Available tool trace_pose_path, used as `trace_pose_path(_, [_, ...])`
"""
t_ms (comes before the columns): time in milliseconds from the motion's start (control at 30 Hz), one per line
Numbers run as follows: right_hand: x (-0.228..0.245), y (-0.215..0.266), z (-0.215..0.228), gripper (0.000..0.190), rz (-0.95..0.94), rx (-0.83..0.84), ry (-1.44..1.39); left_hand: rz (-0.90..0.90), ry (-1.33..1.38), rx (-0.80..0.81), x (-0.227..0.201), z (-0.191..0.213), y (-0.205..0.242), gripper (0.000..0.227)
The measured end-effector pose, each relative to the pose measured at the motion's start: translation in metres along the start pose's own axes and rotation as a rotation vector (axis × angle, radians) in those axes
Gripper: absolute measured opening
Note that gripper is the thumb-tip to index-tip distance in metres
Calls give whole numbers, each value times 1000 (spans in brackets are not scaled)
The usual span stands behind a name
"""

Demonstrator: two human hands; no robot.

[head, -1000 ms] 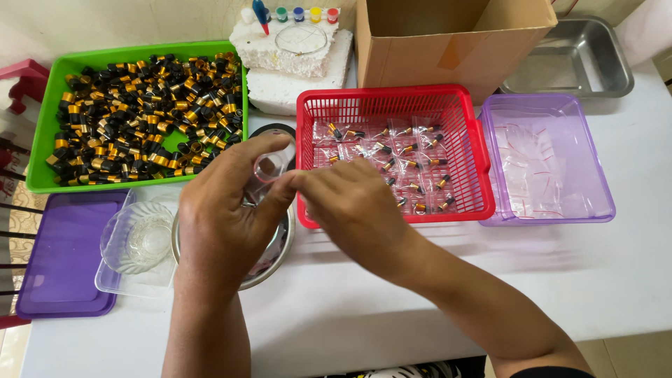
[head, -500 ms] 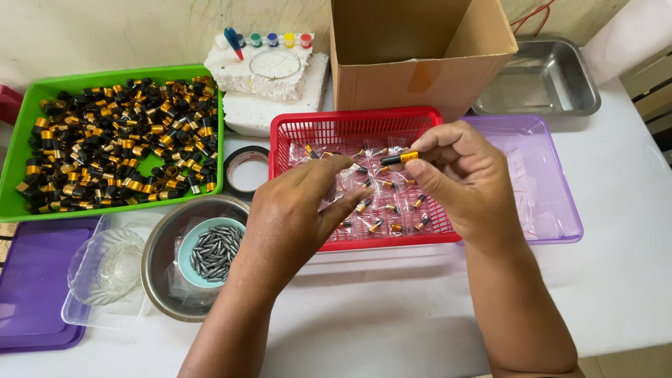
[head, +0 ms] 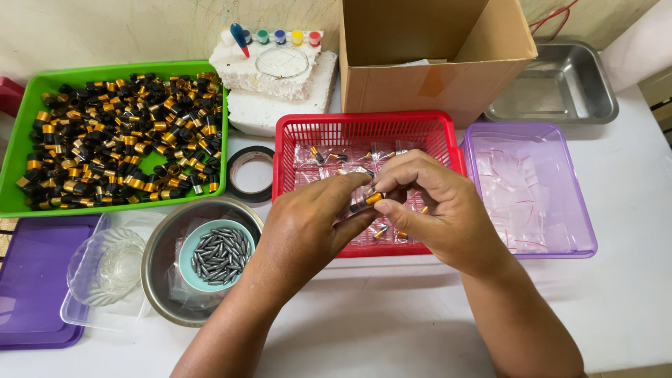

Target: The person picks up small components from a tray and places each into a plastic bag before putting the bags into a basket.

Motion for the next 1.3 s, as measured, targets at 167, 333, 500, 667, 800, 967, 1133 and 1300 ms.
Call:
trace_pose_path(167, [6, 3, -4, 11, 68, 39, 48, 28, -7, 12, -3, -1, 2, 31])
trace_pose_path(333, [4, 8, -5, 16, -17, 57, 30, 18, 3, -8, -7, 0, 3, 29])
trace_pose_path(500, [7, 10, -9, 19, 55, -6, 98, 33, 13, -10, -9, -3, 5, 36])
trace_pose_path(667, [3, 12, -14, 20, 76, -16, 195, 81, 68, 1, -11, -2, 5, 36])
trace_pose_path(800, [3, 11, -14, 8, 15, -9, 136, 136, 115, 3, -13, -3, 2, 39])
trace_pose_path(967, [-1, 12, -5, 11, -41, -41, -64, 523, 566, 163, -11, 5, -3, 44])
trace_pose_path(1133, [1, 11, 0, 15, -78, -21, -115, 507, 672, 128, -8, 4, -2, 26])
trace_pose_path(1300, [-2, 13, 3, 15, -43, -8, -149, 527, 666, 149, -7, 4, -2, 20])
Point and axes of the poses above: each hand's wrist, its own y-axis away from the middle knuckle, its own z-axis out of the back of the hand, x = y × z, the point moved 3 cm from there along -y, towards the middle knuckle
